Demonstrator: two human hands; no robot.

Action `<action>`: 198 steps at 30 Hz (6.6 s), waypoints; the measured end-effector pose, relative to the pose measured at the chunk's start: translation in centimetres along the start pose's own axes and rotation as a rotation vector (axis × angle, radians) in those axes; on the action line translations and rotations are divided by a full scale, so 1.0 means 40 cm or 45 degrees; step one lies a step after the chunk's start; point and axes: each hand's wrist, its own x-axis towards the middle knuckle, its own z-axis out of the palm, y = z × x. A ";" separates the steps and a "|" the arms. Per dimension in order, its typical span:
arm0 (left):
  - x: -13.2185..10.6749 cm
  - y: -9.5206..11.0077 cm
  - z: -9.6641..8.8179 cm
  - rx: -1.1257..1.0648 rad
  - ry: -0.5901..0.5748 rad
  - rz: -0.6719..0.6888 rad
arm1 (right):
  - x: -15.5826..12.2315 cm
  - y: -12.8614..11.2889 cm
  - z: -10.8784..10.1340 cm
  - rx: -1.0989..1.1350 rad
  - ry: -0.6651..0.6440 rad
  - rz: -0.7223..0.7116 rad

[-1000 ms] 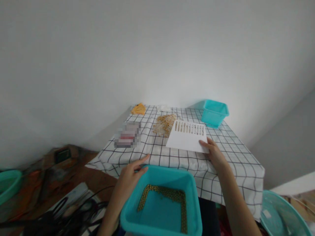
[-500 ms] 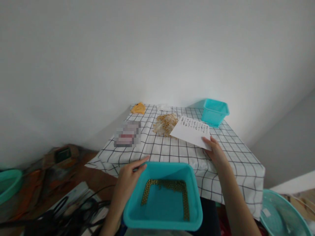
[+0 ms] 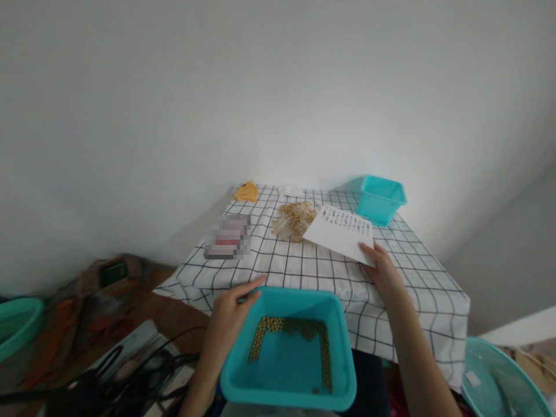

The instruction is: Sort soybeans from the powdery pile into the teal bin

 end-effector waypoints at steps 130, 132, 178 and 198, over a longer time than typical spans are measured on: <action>0.016 -0.030 0.015 -0.162 -0.046 0.088 | 0.067 0.069 -0.025 -0.381 -0.341 -0.433; 0.012 -0.027 0.017 -0.165 -0.025 0.097 | 0.063 0.065 -0.022 -0.391 -0.346 -0.438; -0.001 -0.025 0.024 -0.119 0.039 0.074 | 0.028 0.032 -0.006 -0.446 -0.394 -0.393; -0.003 -0.027 0.022 -0.119 -0.008 0.054 | 0.029 0.035 -0.006 -0.371 -0.393 -0.370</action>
